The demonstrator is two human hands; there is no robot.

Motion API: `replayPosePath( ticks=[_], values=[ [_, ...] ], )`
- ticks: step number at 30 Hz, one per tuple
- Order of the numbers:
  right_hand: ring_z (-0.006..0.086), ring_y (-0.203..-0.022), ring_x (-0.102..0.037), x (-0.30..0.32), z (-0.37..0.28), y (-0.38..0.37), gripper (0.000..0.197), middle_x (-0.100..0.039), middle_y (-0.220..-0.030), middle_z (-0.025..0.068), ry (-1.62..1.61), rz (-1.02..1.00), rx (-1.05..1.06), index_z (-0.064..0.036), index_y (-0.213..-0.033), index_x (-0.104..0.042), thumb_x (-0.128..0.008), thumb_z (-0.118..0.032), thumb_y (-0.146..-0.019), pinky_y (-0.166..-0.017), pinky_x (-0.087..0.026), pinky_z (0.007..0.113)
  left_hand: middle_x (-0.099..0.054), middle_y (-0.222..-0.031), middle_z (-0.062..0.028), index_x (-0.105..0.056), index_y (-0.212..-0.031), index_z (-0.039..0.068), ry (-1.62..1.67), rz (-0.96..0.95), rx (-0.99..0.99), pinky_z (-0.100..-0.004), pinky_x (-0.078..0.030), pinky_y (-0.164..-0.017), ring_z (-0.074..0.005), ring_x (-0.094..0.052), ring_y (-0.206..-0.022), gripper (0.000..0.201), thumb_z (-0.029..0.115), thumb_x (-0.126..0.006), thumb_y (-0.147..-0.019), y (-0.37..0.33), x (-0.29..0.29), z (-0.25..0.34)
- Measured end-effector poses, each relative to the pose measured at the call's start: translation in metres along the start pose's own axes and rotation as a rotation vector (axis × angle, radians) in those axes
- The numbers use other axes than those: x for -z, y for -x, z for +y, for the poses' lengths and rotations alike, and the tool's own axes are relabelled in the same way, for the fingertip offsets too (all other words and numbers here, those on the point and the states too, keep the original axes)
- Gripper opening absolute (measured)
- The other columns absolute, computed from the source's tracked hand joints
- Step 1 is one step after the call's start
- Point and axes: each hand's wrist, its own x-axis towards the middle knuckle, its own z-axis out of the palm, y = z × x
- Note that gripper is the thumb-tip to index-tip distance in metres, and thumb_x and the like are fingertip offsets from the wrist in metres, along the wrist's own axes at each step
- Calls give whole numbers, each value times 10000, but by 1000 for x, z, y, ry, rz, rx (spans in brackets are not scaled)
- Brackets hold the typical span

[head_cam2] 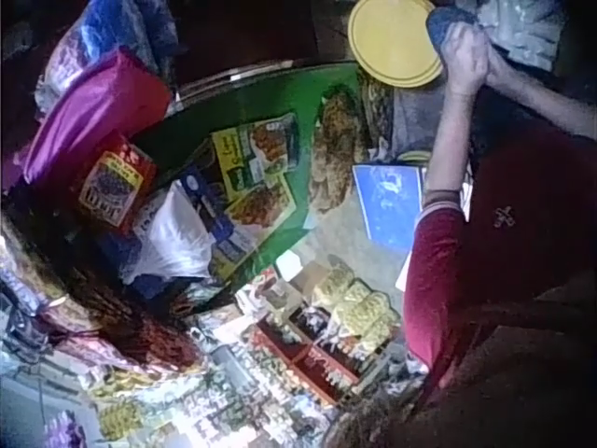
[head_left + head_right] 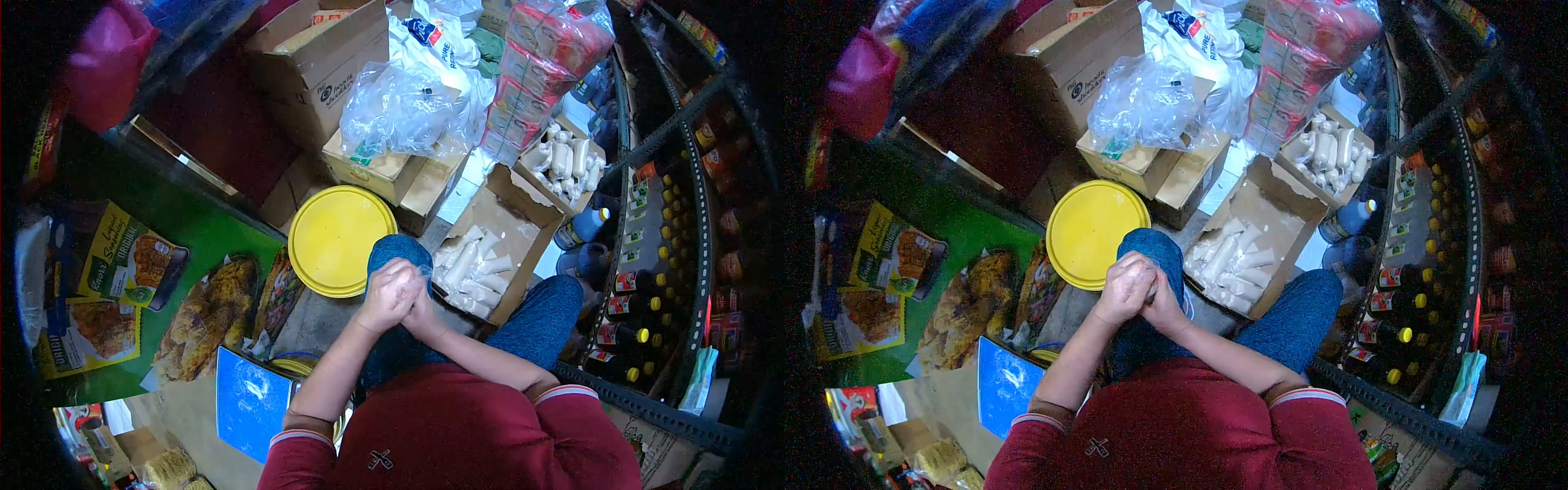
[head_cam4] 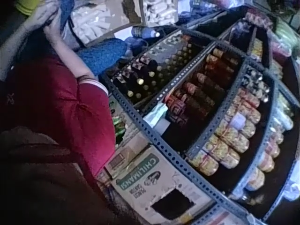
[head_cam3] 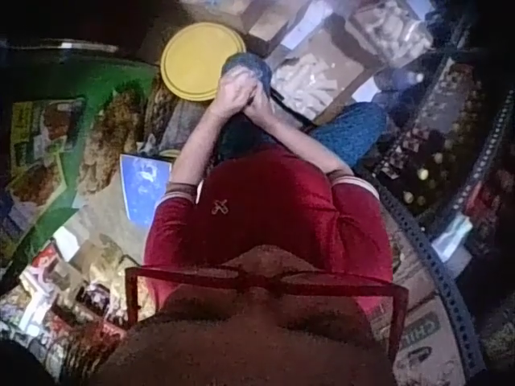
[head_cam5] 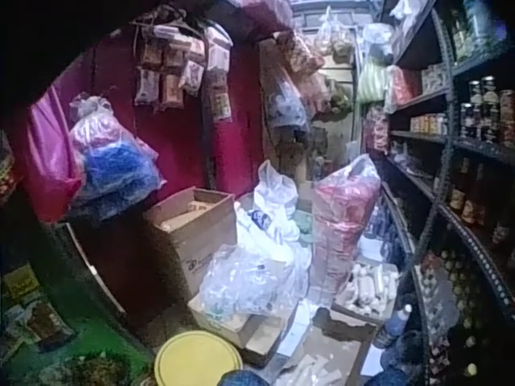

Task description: Bagging small plastic tubes filled with a white liquid/solid into larger plastic bags.

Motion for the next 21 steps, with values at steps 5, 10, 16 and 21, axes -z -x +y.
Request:
replayPosePath(
  ticks=[5,10,16,21],
  values=[
    [392,-1230,-431,-2,14,-5,737,-457,-1275,219,363,-12,203,-9,-1328,-296,-723,-221,-766,-1086,-219,547,-574,-770,-167,-561,-754,-5,-71,32,12,-418,-465,-661,-363,-561,-730,144,114,-588,-831,4,2,-12],
    [358,-1278,-405,26,-11,-16,862,-427,-1339,209,155,-190,105,-5,-1386,-265,-768,-260,-734,-1104,-151,558,-567,-760,-163,-558,-754,3,-95,67,14,-419,-460,-655,-363,-555,-726,155,130,-595,-835,12,1,-9],
    [297,-1280,-428,93,-89,-45,488,-473,-1353,148,-69,-242,257,-43,-1239,-567,-713,-130,-782,-1070,-327,395,-584,-803,-172,-592,-815,0,-192,1,-88,-409,-474,-696,-363,-566,-770,140,138,-586,-835,10,-1,-1],
    [303,-1115,-543,89,-114,-63,156,-614,-1099,90,212,-103,591,-67,-933,-660,-675,-101,-781,-969,-412,405,-594,-976,-164,-568,-1020,4,-115,-53,-14,-381,-477,-838,-316,-587,-954,303,156,-668,-778,14,6,-11]
  ],
)
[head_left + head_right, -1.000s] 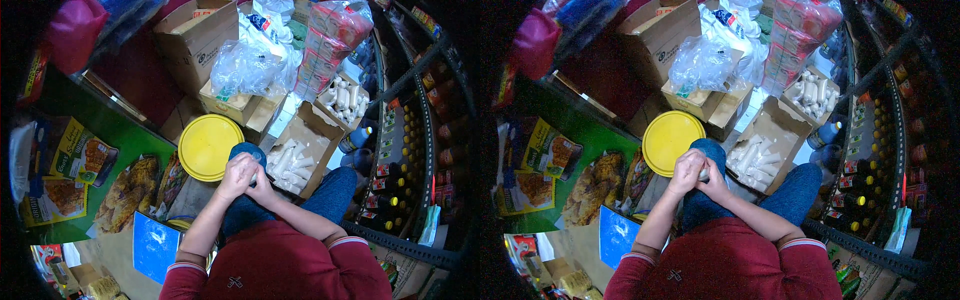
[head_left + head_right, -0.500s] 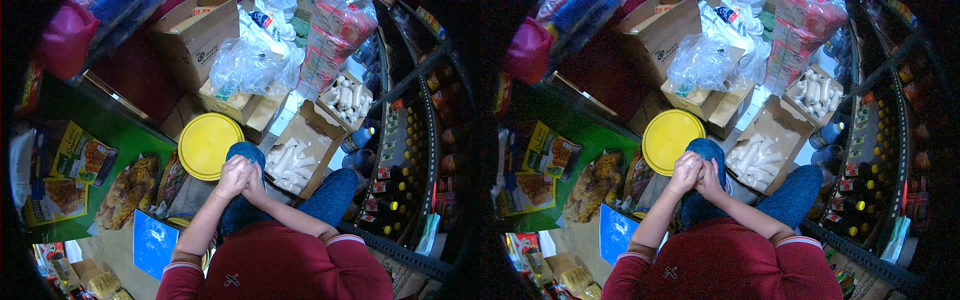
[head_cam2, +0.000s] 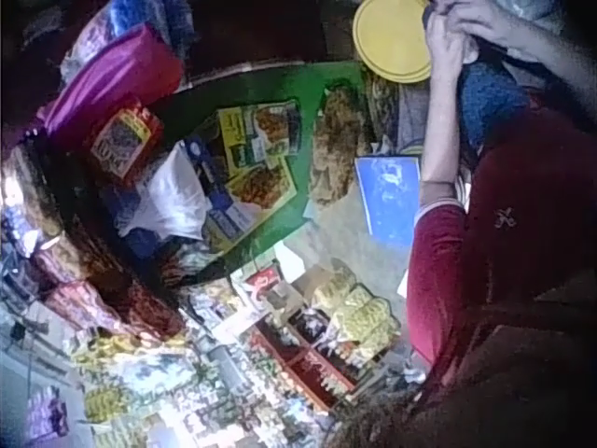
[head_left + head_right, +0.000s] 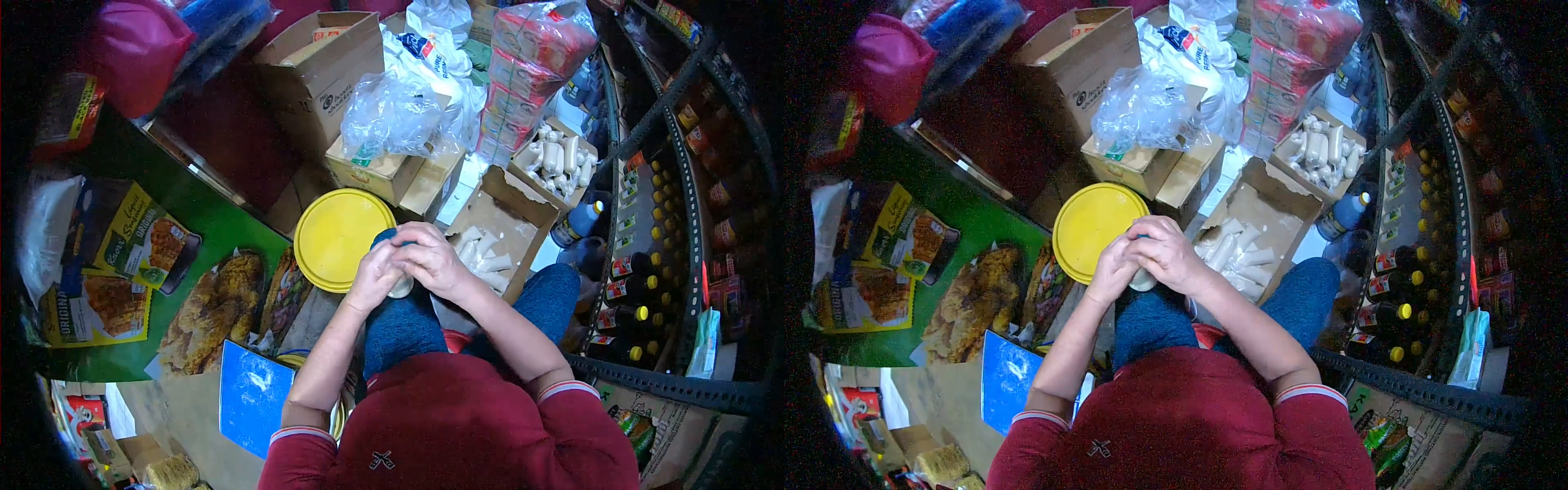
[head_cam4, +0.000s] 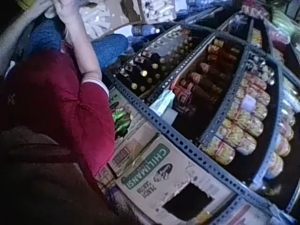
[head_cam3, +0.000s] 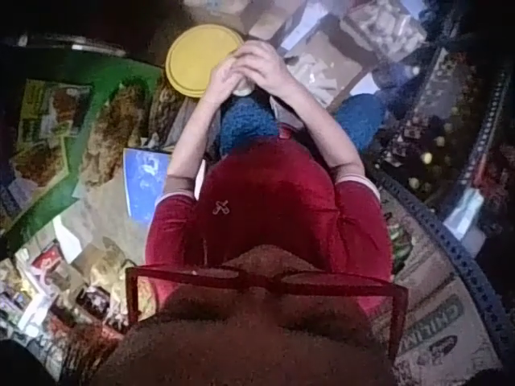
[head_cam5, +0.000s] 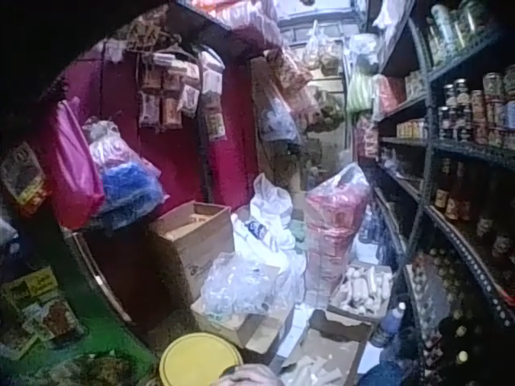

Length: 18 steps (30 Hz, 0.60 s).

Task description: Bagging small plastic tubes filled with a white liquid/solid into larger plastic bags.

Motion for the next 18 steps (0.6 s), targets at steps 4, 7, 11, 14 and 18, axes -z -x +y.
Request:
replayPosePath(
  ticks=[4,7,11,14,18],
  values=[
    [245,-874,-558,3,-35,-34,83,-586,-892,51,174,-121,223,-88,-883,-639,-647,-104,-802,-813,-398,395,-513,-1203,-118,-409,-1270,40,534,131,321,-368,-417,-965,-236,-516,-1129,735,124,-799,-653,30,0,2],
    [241,-760,-553,11,-46,-61,114,-531,-735,68,211,-112,247,-66,-868,-610,-666,-139,-800,-798,-384,398,-511,-1244,-99,-377,-1326,44,483,124,429,-342,-401,-980,-193,-496,-1156,880,147,-864,-601,42,-6,11],
    [251,-732,-546,37,-74,-93,114,-526,-715,76,259,-73,309,-51,-869,-601,-661,-127,-808,-805,-388,390,-571,-1177,-88,-446,-1267,28,568,114,473,-354,-415,-963,-189,-534,-1102,772,191,-859,-635,36,3,15],
    [258,-735,-546,44,-80,-90,107,-539,-724,80,182,-6,222,-45,-867,-599,-656,-111,-806,-815,-388,396,-573,-1181,-95,-464,-1256,29,574,75,418,-349,-411,-968,-189,-527,-1114,765,197,-865,-627,30,18,18],
    [259,-779,-574,7,-28,-49,87,-577,-765,85,296,-281,81,-67,-853,-588,-600,-150,-828,-821,-372,393,-574,-1178,-114,-479,-1265,41,314,-105,406,-346,-402,-976,-203,-524,-1122,768,203,-866,-621,43,12,-9]
  ],
)
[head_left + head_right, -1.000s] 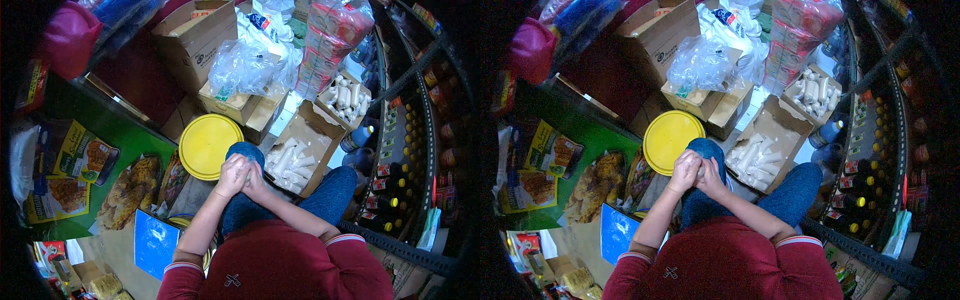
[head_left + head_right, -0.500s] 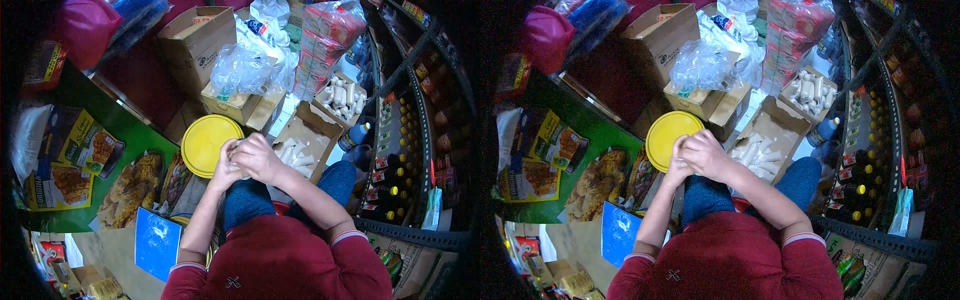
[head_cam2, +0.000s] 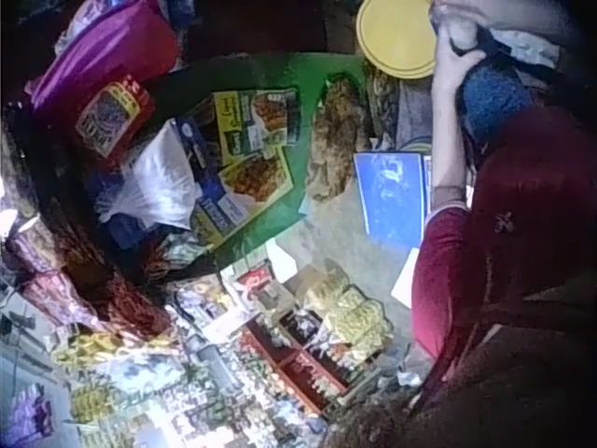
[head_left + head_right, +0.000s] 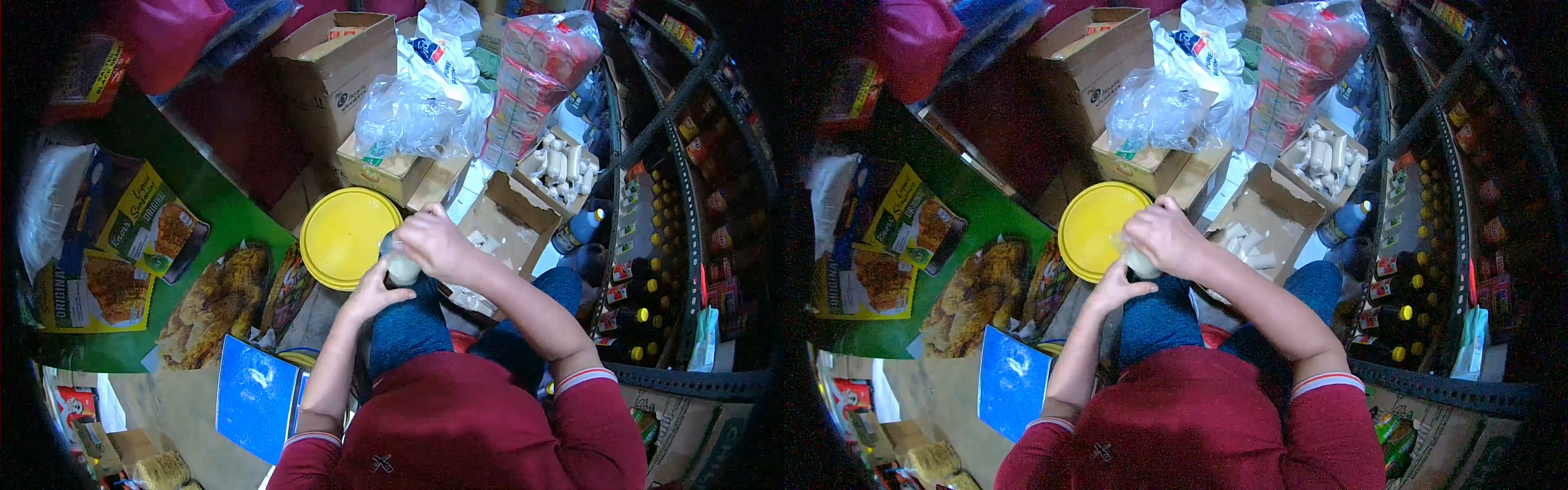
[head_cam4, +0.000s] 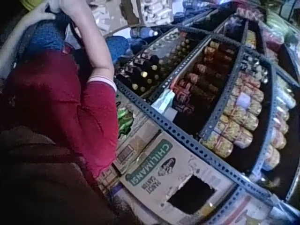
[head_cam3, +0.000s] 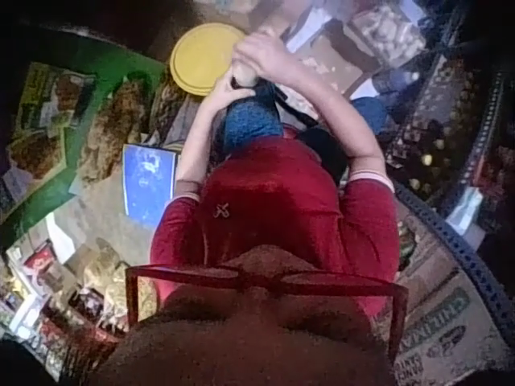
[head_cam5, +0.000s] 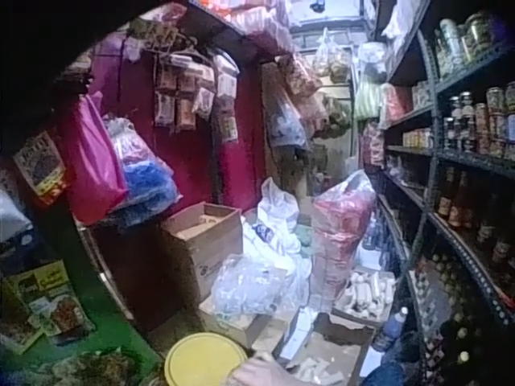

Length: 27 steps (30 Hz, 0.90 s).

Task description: Bagging small plastic tubes filled with a white liquid/solid into larger plastic bags.

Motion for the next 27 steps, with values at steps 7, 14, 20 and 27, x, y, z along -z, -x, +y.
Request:
replayPosePath(
  ticks=[7,14,20,27],
  values=[
    [299,-817,-568,51,-20,-40,109,-587,-801,123,-131,224,50,-18,-892,-595,-598,-122,-860,-819,-412,399,-558,-1214,-89,-456,-1303,11,434,175,-9,-345,-369,-1019,-190,-506,-1159,752,118,-842,-666,0,-11,30],
    [255,-845,-587,78,-17,-30,136,-619,-874,116,-109,319,-40,-7,-927,-600,-601,-131,-872,-780,-441,340,-489,-1338,-148,-325,-1414,-10,261,128,-55,-351,-357,-1041,-220,-463,-1231,927,122,-841,-655,10,1,19],
    [272,-872,-589,-5,15,28,118,-607,-842,112,-80,21,-131,-52,-903,-600,-584,-162,-864,-881,-380,432,-226,-1528,-180,-221,-1466,-2,177,152,-22,-379,-85,-1164,-275,-67,-1451,1175,318,-879,-547,17,8,-4],
    [268,-813,-573,35,-14,-6,86,-576,-784,97,-106,71,10,-56,-901,-604,-602,-133,-862,-896,-366,416,-446,-1422,-111,-616,-1178,37,220,-4,-221,-362,-215,-1133,-260,-292,-1391,542,213,-784,-694,-31,31,59]
  ],
)
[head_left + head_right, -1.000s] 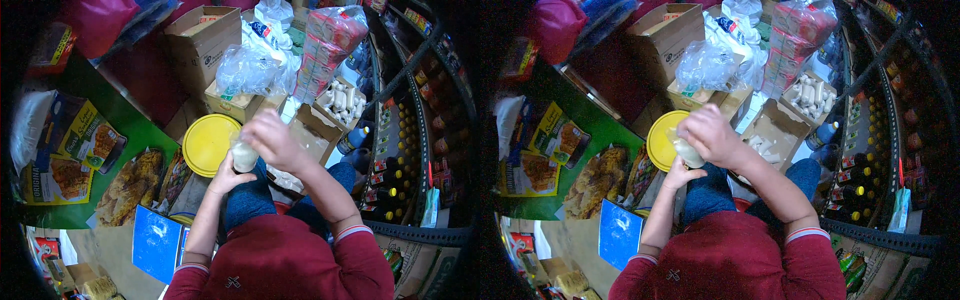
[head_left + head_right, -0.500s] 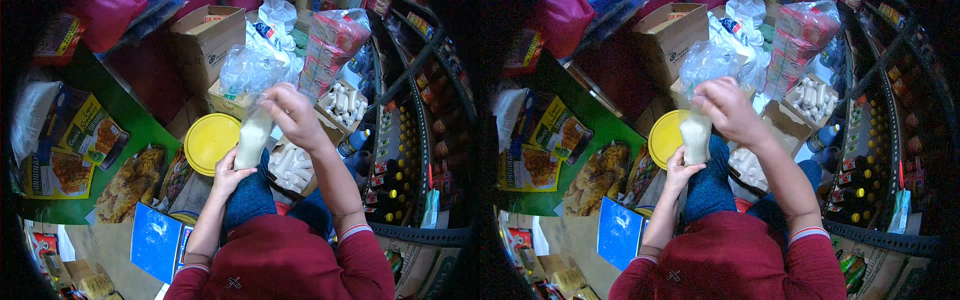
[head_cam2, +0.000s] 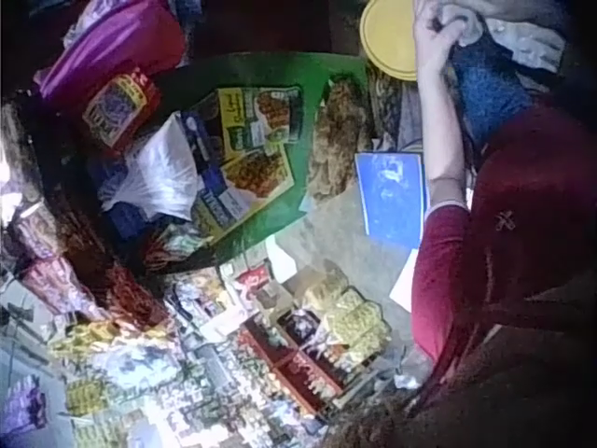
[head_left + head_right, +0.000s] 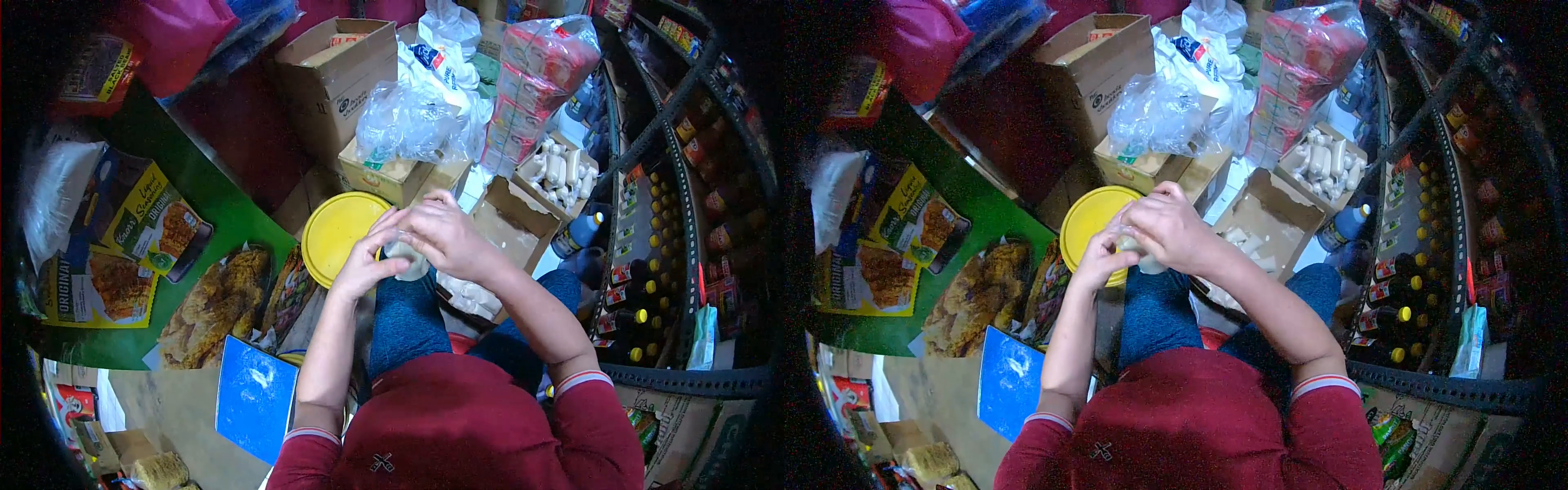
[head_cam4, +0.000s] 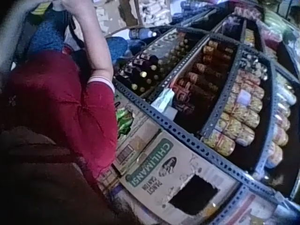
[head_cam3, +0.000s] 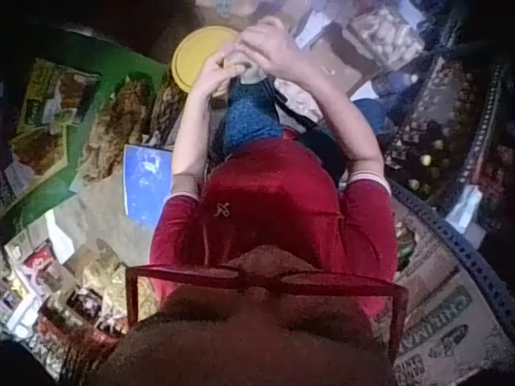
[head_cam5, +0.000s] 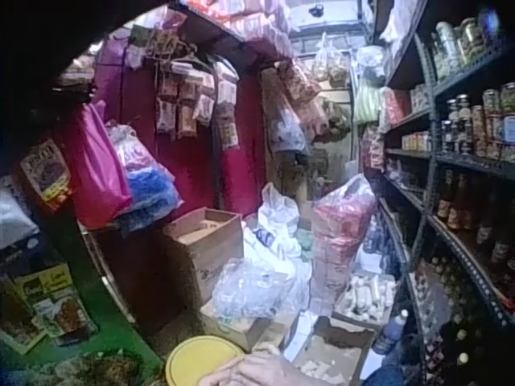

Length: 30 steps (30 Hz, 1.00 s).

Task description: Bagging small plastic tubes filled with a white liquid/solid into larger plastic bags.

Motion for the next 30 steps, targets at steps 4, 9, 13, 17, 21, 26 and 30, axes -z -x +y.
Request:
replayPosePath(
  ticks=[4,9,13,17,21,26,30],
  values=[
    [249,-862,-598,1,-1,0,84,-622,-838,82,3,54,1,-59,-880,-605,-596,-133,-841,-897,-346,407,-564,-1239,-91,-647,-1080,27,101,-102,167,-321,-405,-968,-195,-542,-1111,326,109,-686,-767,-21,-6,21],
    [201,-815,-611,-23,36,27,86,-635,-834,72,31,189,-97,-37,-894,-604,-568,-115,-886,-846,-396,370,-598,-1092,-69,-656,-990,15,142,-86,230,-307,-424,-892,-169,-562,-982,178,113,-615,-848,-17,-15,4],
    [67,-716,-566,-60,60,58,179,-611,-749,17,-870,280,-602,7,-896,-595,-510,-135,-963,-631,-457,236,-597,-1042,-71,-651,-946,11,342,-33,332,-298,-415,-899,-169,-560,-971,172,135,-535,-920,-8,-23,-13],
    [121,-756,-588,-45,30,41,147,-625,-782,51,-614,211,-464,-4,-916,-611,-532,-125,-940,-709,-467,273,-602,-1087,-89,-649,-988,34,5,-51,127,-342,-381,-963,-224,-530,-1090,227,199,-499,-952,5,-18,-24],
    [177,-889,-571,-37,14,35,147,-623,-844,67,-190,72,-182,-28,-951,-634,-548,-146,-935,-805,-453,326,-598,-1129,-109,-645,-1037,51,62,-8,209,-388,-342,-1012,-263,-512,-1137,244,236,-515,-947,11,-19,-31],
    [72,-802,-551,-69,62,63,139,-620,-874,-9,-1027,338,-776,-41,-968,-623,-594,-170,-924,-756,-446,231,-598,-1146,-117,-639,-1077,66,-240,-99,108,-408,-302,-1033,-275,-504,-1152,280,280,-540,-926,9,-25,-29],
    [65,-822,-548,-67,58,57,143,-617,-874,-15,-1007,283,-766,-43,-962,-621,-567,-174,-941,-750,-446,224,-604,-1118,-98,-653,-1057,84,-168,-101,99,-402,-297,-1027,-264,-509,-1132,233,227,-605,-880,8,-20,-17]
  ],
)
